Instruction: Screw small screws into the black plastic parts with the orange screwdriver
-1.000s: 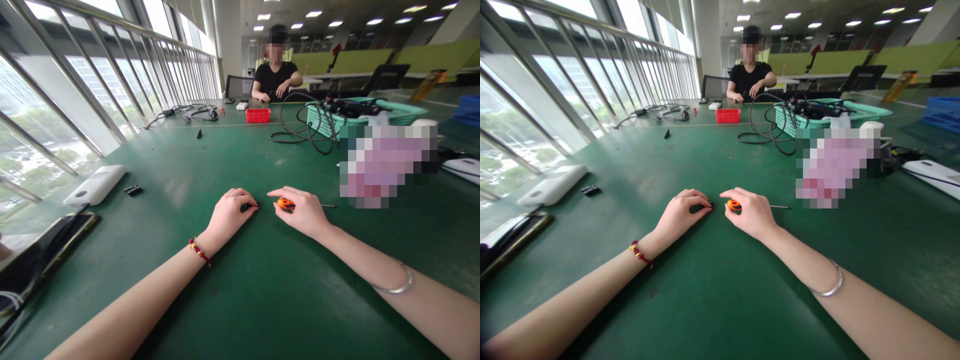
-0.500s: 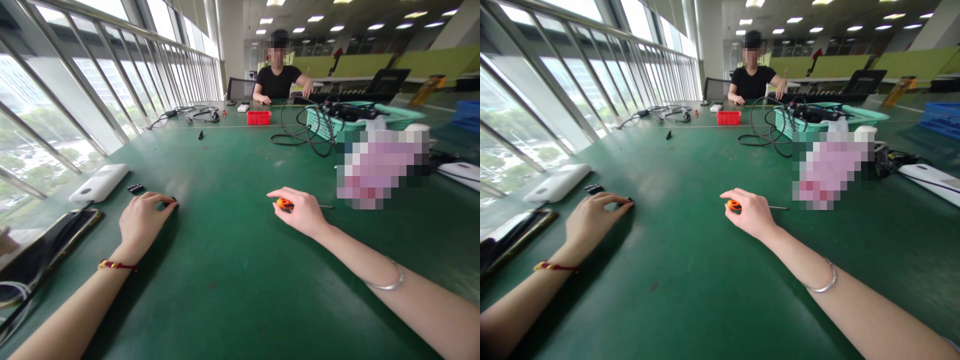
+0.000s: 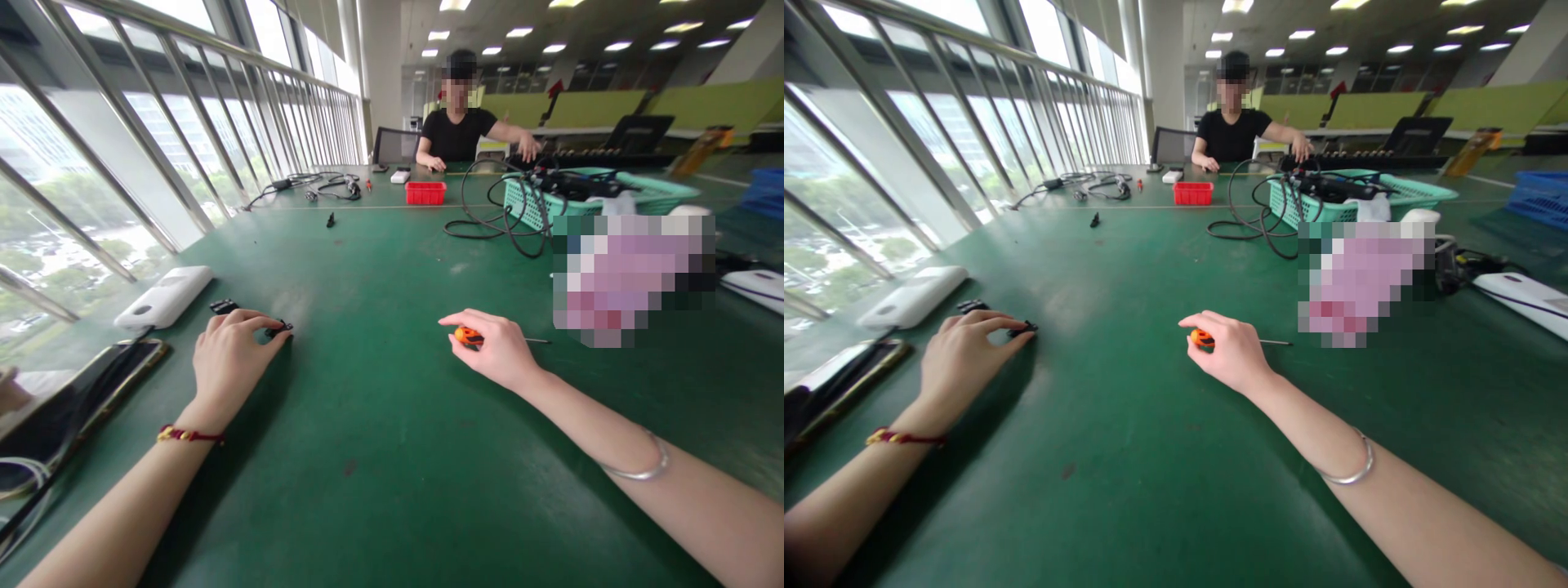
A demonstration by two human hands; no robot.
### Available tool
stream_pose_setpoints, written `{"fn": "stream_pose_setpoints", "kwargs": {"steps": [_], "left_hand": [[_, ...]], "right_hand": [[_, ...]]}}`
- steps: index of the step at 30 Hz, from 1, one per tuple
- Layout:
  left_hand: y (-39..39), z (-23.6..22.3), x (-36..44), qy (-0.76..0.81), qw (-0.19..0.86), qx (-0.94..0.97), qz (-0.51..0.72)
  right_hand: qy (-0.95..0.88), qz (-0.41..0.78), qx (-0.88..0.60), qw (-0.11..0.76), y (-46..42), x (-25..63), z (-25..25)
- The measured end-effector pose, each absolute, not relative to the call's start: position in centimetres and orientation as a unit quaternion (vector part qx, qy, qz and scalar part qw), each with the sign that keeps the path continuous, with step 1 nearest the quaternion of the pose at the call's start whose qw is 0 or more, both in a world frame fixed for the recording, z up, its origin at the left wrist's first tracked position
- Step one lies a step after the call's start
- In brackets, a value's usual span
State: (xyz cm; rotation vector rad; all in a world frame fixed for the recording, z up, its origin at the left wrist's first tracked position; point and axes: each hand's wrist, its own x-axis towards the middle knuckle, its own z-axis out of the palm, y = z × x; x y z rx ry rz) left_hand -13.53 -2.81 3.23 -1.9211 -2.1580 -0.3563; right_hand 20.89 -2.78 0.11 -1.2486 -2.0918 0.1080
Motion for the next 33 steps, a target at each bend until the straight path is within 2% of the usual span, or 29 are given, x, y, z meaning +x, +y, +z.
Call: {"fn": "stream_pose_setpoints", "kwargs": {"steps": [15, 24, 33], "left_hand": [[-2.1, 3.1, -14.7, -0.711, 0.102, -0.685, -0.121], [-1.7, 2.7, -14.9, -0.708, 0.135, -0.686, -0.101], [-1.7, 2.8, -15.0, -0.720, 0.112, -0.675, -0.118]], "right_hand": [[-0.808, 0.042, -0.480, 0.341, -2.7, 20.9, 0.0], [-0.806, 0.032, -0.473, 0.355, -2.6, 20.9, -0.2], [-0.807, 0.035, -0.471, 0.354, -2.6, 20.9, -0.2]]}}
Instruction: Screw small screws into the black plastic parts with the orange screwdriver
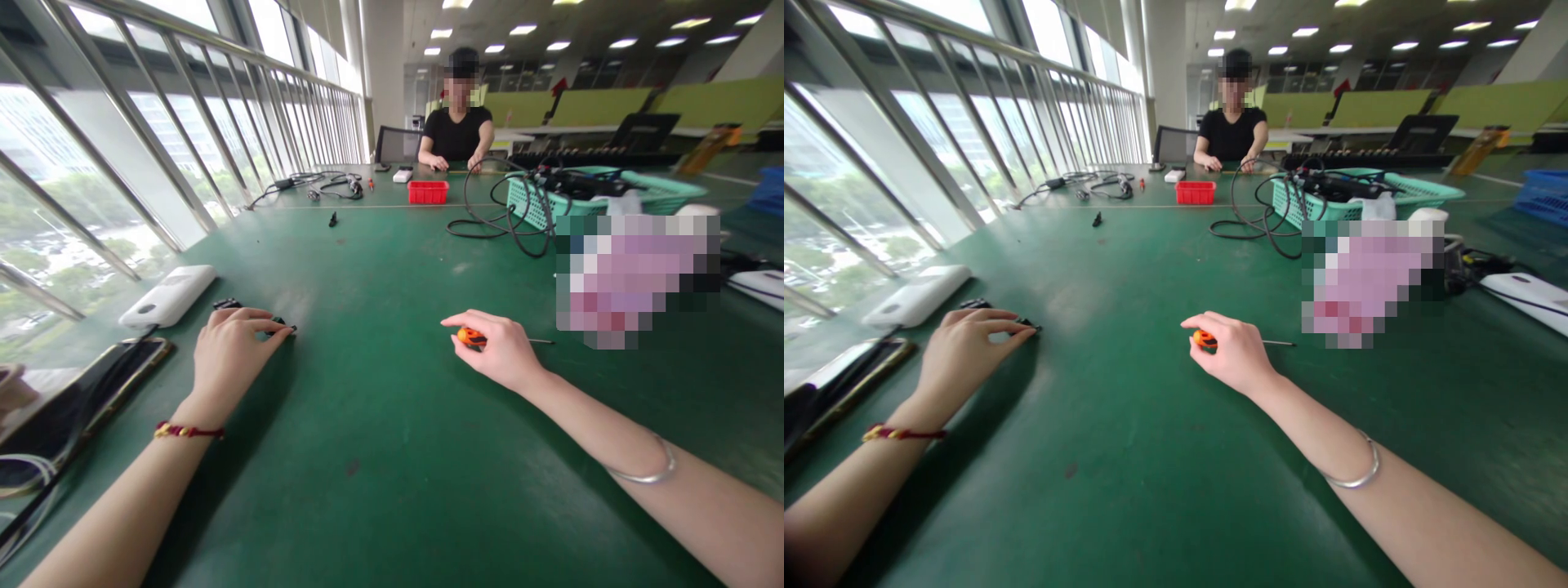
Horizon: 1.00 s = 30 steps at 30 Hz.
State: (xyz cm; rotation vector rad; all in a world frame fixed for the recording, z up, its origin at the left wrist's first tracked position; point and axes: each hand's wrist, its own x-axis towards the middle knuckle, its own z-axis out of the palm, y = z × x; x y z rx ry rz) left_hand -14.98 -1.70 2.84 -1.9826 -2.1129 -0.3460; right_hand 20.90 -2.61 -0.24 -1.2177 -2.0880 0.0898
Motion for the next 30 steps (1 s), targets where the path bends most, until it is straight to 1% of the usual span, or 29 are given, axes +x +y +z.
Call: {"fn": "stream_pose_setpoints", "kwargs": {"steps": [8, 17, 24, 30], "left_hand": [[-1.8, 2.8, -14.8, -0.706, 0.115, -0.685, -0.138], [-2.5, 4.0, -14.6, -0.722, 0.215, -0.623, -0.211], [-2.6, 4.1, -13.8, -0.748, 0.208, -0.611, -0.152], [-2.6, 4.0, -13.3, -0.752, 0.226, -0.610, -0.109]], "right_hand": [[-0.808, 0.029, -0.468, 0.357, -2.6, 20.9, -0.2], [-0.806, 0.034, -0.473, 0.354, -2.7, 20.9, -0.3], [-0.807, 0.034, -0.473, 0.352, -2.7, 20.8, -0.2], [-0.807, 0.033, -0.473, 0.352, -2.7, 20.8, -0.2]]}}
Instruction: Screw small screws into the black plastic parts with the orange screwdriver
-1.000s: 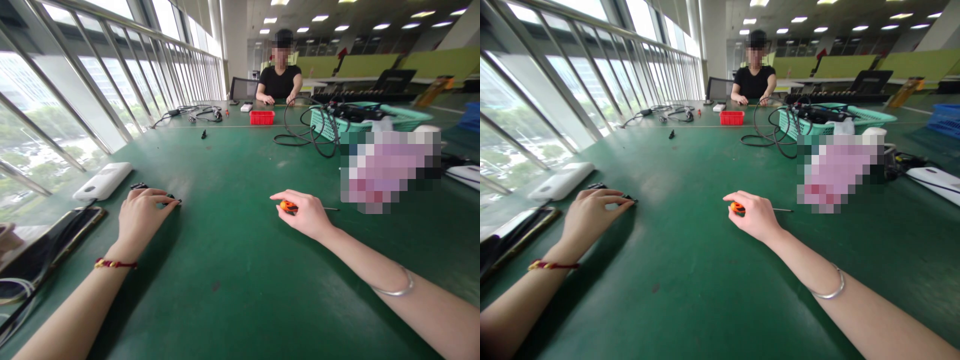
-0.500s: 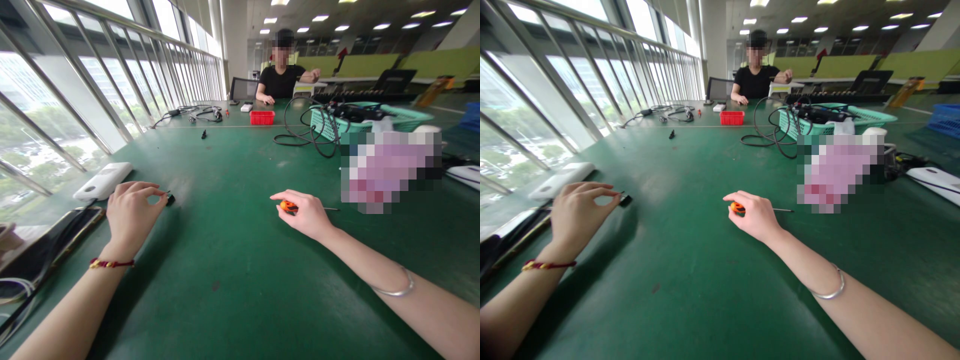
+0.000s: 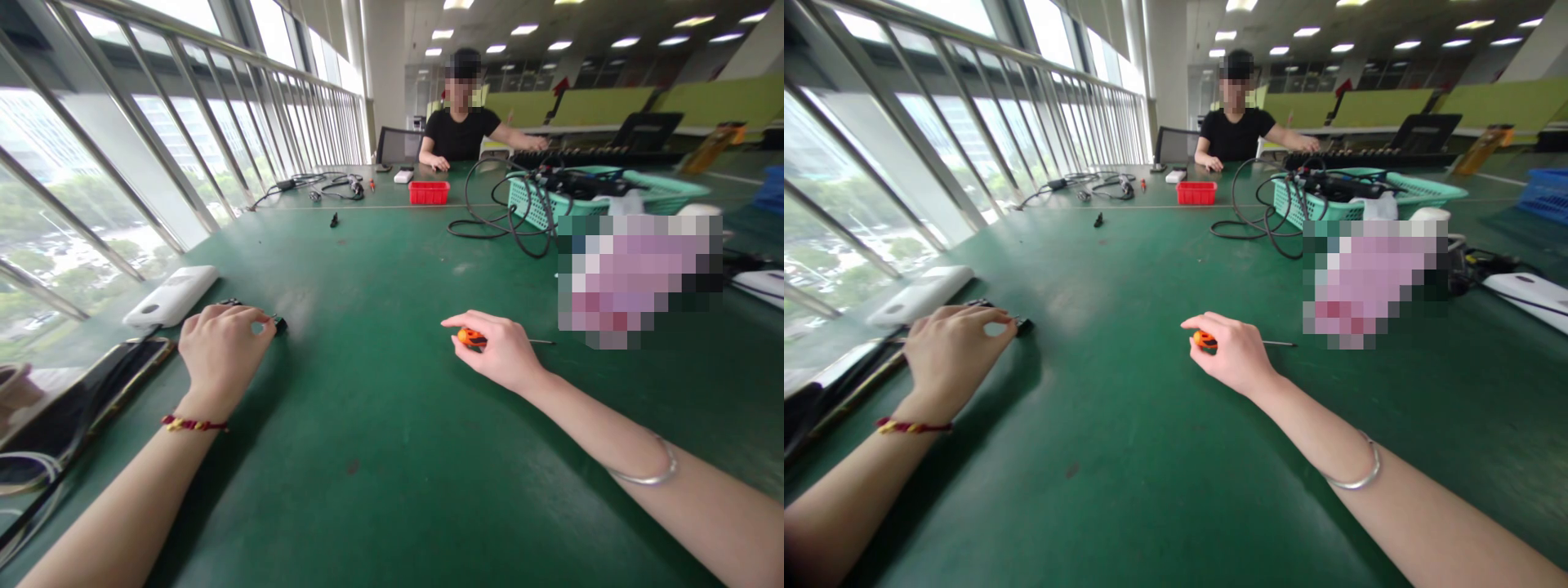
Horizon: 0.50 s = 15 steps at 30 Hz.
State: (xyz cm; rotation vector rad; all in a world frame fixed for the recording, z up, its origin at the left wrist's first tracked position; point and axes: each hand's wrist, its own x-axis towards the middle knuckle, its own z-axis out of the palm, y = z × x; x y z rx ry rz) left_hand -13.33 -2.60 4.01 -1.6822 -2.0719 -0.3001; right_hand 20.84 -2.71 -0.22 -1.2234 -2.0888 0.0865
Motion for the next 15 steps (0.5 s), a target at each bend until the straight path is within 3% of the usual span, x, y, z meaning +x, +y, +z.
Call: {"fn": "stream_pose_setpoints", "kwargs": {"steps": [15], "left_hand": [[-2.48, 4.46, -12.78, -0.767, 0.203, -0.607, -0.046]], "right_hand": [[-0.810, 0.033, -0.471, 0.348, -2.72, 20.82, -0.19]]}}
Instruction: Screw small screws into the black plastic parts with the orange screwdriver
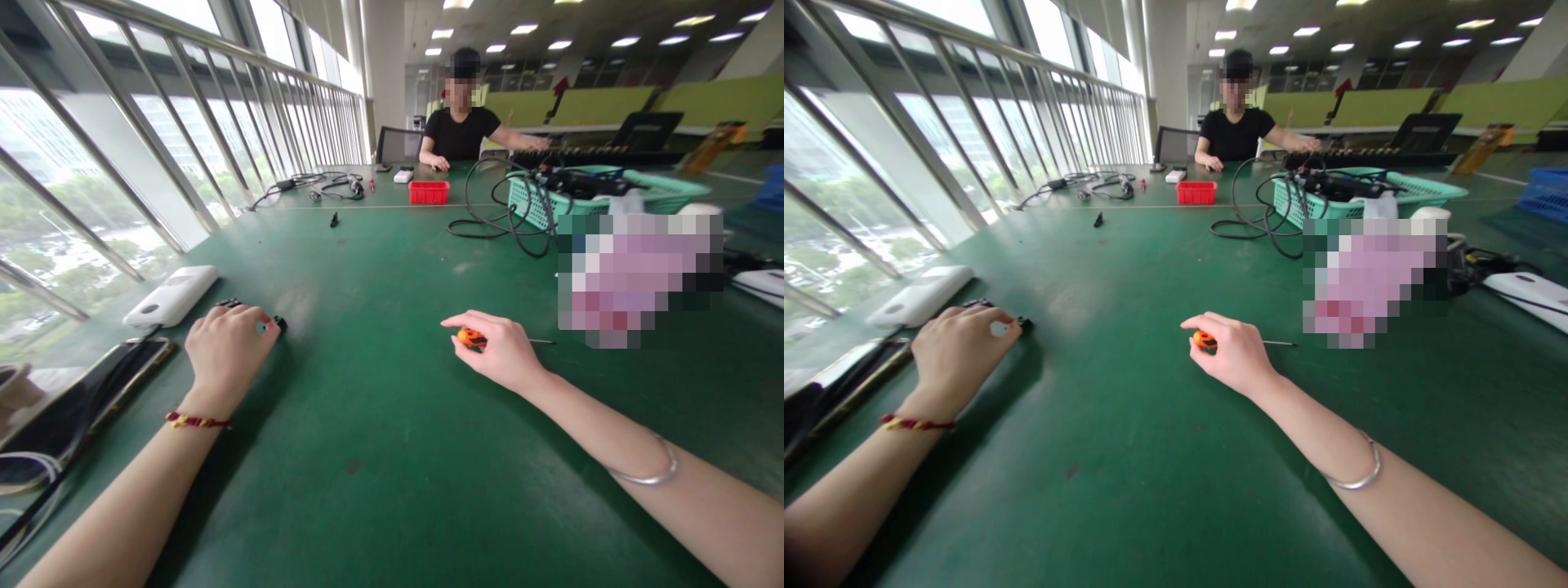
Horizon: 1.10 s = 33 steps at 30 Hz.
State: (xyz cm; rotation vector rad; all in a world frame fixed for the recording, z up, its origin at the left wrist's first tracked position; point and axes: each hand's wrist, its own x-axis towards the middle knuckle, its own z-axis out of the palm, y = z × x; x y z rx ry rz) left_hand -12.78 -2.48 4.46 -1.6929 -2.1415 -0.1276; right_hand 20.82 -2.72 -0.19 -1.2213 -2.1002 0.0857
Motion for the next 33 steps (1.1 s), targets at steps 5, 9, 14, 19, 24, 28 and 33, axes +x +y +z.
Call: {"fn": "stream_pose_setpoints", "kwargs": {"steps": [5, 9, 14, 19, 24, 28, 33], "left_hand": [[-2.1, 4.7, -12.9, -0.811, 0.122, -0.570, -0.048], [-2.0, 4.5, -13.4, -0.803, 0.108, -0.574, -0.121], [-2.2, 4.3, -14.1, -0.784, 0.077, -0.582, -0.203], [-2.3, 4.2, -13.5, -0.801, 0.097, -0.566, -0.172], [-2.3, 4.5, -12.6, -0.811, 0.111, -0.564, -0.104], [-2.2, 4.6, -12.3, -0.809, 0.111, -0.574, -0.067], [-2.1, 4.3, -12.0, -0.800, 0.132, -0.583, -0.050]], "right_hand": [[-0.809, 0.034, -0.471, 0.350, -2.8, 20.8, -0.2], [-0.810, 0.031, -0.468, 0.353, -2.8, 20.8, -0.2], [-0.810, 0.032, -0.470, 0.349, -2.7, 20.8, -0.2], [-0.812, 0.031, -0.467, 0.350, -2.7, 20.9, -0.3], [-0.811, 0.030, -0.468, 0.351, -2.8, 20.8, -0.2], [-0.811, 0.034, -0.468, 0.349, -2.8, 20.8, -0.2], [-0.811, 0.032, -0.467, 0.351, -2.7, 20.8, -0.3]]}}
